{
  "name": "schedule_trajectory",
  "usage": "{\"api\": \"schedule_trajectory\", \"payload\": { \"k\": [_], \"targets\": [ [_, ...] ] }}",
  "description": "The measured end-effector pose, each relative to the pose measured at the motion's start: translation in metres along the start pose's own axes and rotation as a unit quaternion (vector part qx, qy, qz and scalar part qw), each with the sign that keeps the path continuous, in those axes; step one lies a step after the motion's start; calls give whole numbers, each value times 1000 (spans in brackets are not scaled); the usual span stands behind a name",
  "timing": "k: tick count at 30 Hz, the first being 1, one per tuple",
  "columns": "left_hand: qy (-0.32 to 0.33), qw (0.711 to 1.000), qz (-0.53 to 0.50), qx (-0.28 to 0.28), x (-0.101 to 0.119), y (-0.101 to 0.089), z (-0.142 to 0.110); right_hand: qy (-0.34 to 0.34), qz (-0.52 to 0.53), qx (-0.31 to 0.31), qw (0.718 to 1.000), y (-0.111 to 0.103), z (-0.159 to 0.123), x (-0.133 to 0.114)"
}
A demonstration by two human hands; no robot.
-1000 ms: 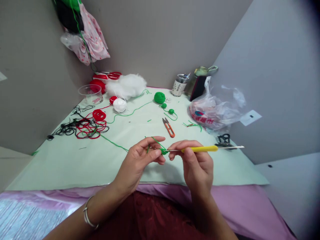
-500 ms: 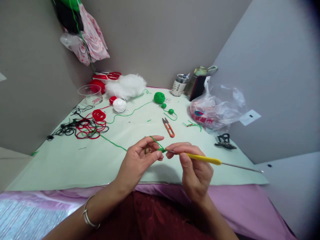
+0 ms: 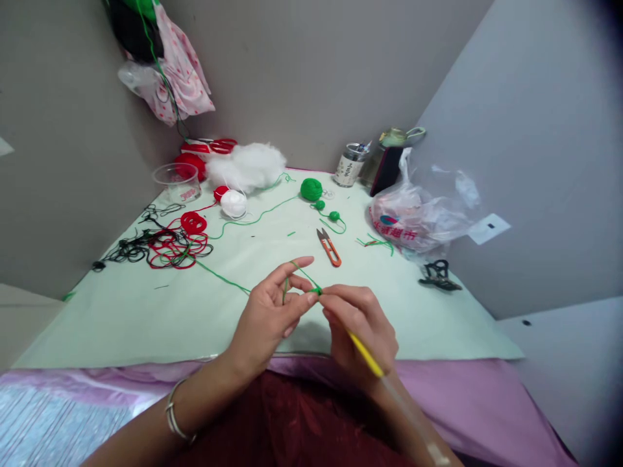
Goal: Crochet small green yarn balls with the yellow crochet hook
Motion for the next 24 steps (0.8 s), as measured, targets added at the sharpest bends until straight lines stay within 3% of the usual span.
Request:
{"api": "schedule_trajectory", "payload": {
  "k": [3,6,10,12,13,19,22,24],
  "targets": [
    [-70,993,-86,-47,-10,10,-1,-14,-15,-3,1000,-1,-4,-2],
    [-108,983,-133,-70,-11,13,-1,85,101,26,991,-7,-2,17],
    [-78,988,-122,-46,-2,5,3,227,325,89,914,-7,-1,45],
    [-72,991,-107,-45,-1,7,2,260,396,98,875,-2,-1,50],
    [-72,991,-98,-48,-1,9,1,264,407,95,869,1,0,50],
    [-33,998,-54,-30,-5,11,-1,239,286,66,926,3,0,43],
    [-21,997,-65,-24,-7,8,1,151,168,34,974,0,2,26],
    [-52,994,-92,-35,-13,9,2,93,113,21,989,-1,3,16]
  ]
}}
Point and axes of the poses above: each hand's wrist, its own z-axis towards the middle knuckle, its own y-axis out of the palm, x = y × z, the point moved 10 cm from there along z, towards the middle knuckle, and after that the axes turned 1 degree about z, right-handed, at the moved point
